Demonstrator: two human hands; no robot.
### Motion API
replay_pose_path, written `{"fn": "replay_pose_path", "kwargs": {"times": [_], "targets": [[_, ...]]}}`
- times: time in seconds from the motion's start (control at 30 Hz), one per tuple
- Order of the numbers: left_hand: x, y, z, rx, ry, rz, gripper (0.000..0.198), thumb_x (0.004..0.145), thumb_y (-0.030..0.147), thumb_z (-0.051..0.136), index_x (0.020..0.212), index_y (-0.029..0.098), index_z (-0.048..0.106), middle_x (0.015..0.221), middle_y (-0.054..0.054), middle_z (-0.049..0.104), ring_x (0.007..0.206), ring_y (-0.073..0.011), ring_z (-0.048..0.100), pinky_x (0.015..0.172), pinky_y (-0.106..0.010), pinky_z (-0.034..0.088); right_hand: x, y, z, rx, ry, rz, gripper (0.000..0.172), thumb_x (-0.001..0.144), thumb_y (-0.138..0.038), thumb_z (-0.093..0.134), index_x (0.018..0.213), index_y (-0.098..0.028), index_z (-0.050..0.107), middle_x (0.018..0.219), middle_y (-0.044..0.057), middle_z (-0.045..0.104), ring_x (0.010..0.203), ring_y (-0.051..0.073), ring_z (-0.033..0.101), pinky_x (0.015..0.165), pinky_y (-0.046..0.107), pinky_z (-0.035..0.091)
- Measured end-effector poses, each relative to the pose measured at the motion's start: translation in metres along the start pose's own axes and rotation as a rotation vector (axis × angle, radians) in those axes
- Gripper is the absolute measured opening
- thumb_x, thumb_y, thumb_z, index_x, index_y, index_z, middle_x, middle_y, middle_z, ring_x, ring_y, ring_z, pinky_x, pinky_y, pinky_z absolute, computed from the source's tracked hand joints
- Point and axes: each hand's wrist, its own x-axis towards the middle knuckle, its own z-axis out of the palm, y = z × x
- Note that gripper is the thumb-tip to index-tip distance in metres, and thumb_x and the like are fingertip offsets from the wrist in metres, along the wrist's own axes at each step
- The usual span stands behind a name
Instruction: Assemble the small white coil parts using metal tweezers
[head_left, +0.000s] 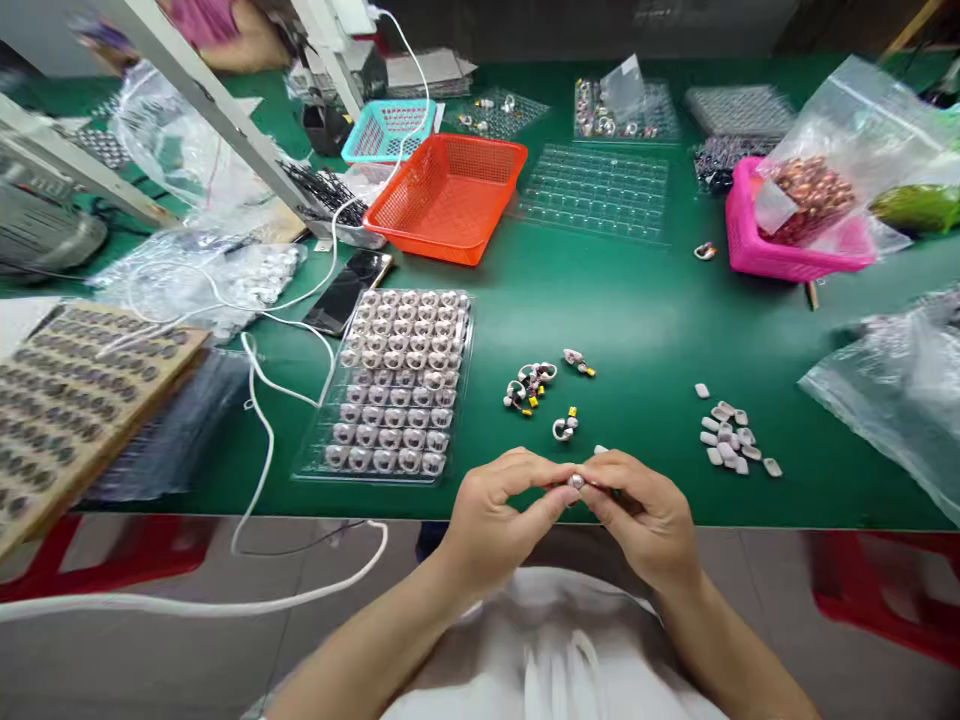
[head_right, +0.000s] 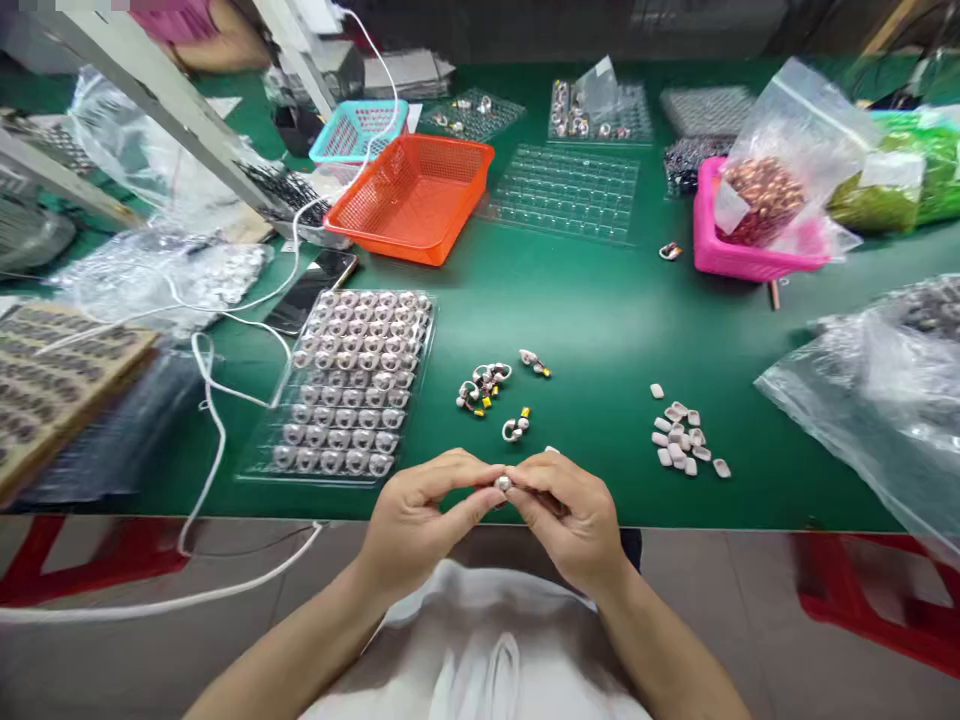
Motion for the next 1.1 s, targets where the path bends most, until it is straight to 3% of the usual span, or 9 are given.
{"fn": "replay_pose_path", "kwargs": {"times": [0.37,0.57,0.8,0.9,1.03,1.1], "targets": [[-0.002,0.002,-0.001,0.024,-0.019,-0.003,0.012,0.083,0.01,0.073,0.092,0.013,0.08,0.083,-0.009,0.078,0.077,-0.0184,0.072,0.072,-0.028,0.058,-0.003,0.001,0.002,-0.018,0.028,-0.004,0.034,0.086,-0.001,0.069,0.107,-0.027,0.075,0.094,0.003,0.073,0.081,0.016,0.068,0.07,0.026,0.055],[-0.004,0.001,-0.004,0.11,-0.05,0.084,0.012,0.085,0.009,0.071,0.095,0.01,0.079,0.085,-0.011,0.078,0.078,-0.0186,0.071,0.074,-0.029,0.058,-0.005,0.002,0.002,-0.057,0.024,-0.042,0.037,0.086,0.0,0.067,0.112,-0.026,0.073,0.097,0.004,0.072,0.08,0.016,0.068,0.064,0.024,0.055],[0.0,0.003,-0.01,0.205,-0.13,0.16,0.013,0.088,0.009,0.068,0.096,0.013,0.078,0.085,-0.008,0.079,0.075,-0.018,0.069,0.07,-0.029,0.056,0.001,-0.005,-0.005,-0.107,-0.093,-0.103,0.031,0.088,0.0,0.065,0.11,-0.021,0.072,0.094,0.006,0.072,0.084,0.017,0.068,0.071,0.027,0.055],[-0.001,0.001,-0.007,0.123,-0.104,0.08,0.013,0.086,0.01,0.07,0.094,0.015,0.079,0.086,-0.007,0.08,0.076,-0.0176,0.07,0.071,-0.028,0.056,0.003,-0.007,-0.009,-0.087,-0.106,-0.063,0.029,0.089,-0.002,0.064,0.109,-0.022,0.072,0.093,0.006,0.073,0.086,0.018,0.068,0.072,0.028,0.055],[-0.003,0.001,-0.001,-0.056,-0.024,-0.202,0.006,0.079,0.015,0.079,0.084,0.017,0.081,0.078,-0.005,0.079,0.068,-0.0167,0.07,0.064,-0.025,0.055,0.004,-0.008,-0.01,-0.014,-0.106,0.031,0.023,0.091,-0.007,0.065,0.103,-0.024,0.073,0.09,0.003,0.072,0.081,0.017,0.065,0.074,0.029,0.052],[-0.004,0.001,0.001,-0.114,-0.008,-0.264,0.004,0.077,0.017,0.08,0.081,0.017,0.081,0.075,-0.006,0.078,0.066,-0.0167,0.068,0.063,-0.025,0.054,0.004,-0.008,-0.01,0.029,-0.111,0.097,0.017,0.092,-0.012,0.065,0.1,-0.025,0.072,0.087,0.002,0.07,0.077,0.016,0.063,0.077,0.031,0.051]]}}
